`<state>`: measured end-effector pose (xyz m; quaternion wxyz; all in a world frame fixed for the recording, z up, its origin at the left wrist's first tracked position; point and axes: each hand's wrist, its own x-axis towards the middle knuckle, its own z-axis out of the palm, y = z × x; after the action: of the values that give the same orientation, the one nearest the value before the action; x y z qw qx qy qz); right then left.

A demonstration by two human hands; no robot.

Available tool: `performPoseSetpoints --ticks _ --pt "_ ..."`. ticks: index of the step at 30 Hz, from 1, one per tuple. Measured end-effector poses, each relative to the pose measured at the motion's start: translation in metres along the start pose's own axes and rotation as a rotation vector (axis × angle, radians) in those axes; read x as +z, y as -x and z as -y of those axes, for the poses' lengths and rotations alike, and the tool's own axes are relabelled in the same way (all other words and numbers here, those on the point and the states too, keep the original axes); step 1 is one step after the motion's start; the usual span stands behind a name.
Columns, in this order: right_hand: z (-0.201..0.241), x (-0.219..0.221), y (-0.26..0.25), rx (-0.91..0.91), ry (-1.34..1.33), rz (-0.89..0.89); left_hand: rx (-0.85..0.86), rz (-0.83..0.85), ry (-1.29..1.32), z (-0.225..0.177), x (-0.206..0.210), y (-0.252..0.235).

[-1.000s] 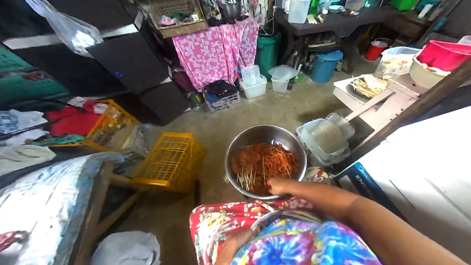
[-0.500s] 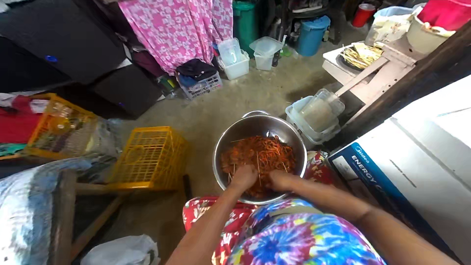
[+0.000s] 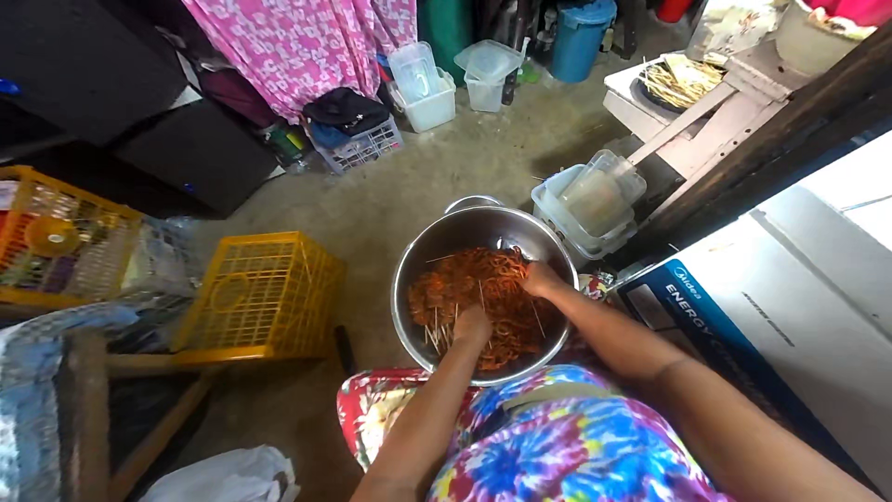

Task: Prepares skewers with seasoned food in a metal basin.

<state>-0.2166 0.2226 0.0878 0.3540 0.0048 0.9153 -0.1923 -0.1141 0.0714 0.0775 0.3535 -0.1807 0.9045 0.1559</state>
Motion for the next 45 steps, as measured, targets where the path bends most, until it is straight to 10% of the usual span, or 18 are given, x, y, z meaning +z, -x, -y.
performPoseSetpoints --ticks 6,13,19,25,36,45 --pt "-0.011 -0.006 -0.001 0.013 -0.292 0.007 0.043 -0.072 0.199 0.009 -0.013 0.010" --pt "0.000 -0.006 0.026 -0.187 -0.881 0.125 0.348 -0.051 1.003 0.030 -0.002 0.038" --pt "0.022 0.006 0.035 -0.244 -1.046 0.136 0.419 -0.247 0.966 0.034 0.009 0.045" --pt "0.020 0.005 0.031 -0.410 -0.874 0.095 0.405 -0.342 0.897 0.037 0.009 0.044" --pt "-0.002 0.025 0.028 -0.302 0.337 0.114 0.423 -0.667 0.700 0.054 0.026 0.059" --pt "-0.013 -0.007 0.027 -0.532 -0.249 -0.025 0.482 -0.622 0.828 0.058 0.027 0.051"
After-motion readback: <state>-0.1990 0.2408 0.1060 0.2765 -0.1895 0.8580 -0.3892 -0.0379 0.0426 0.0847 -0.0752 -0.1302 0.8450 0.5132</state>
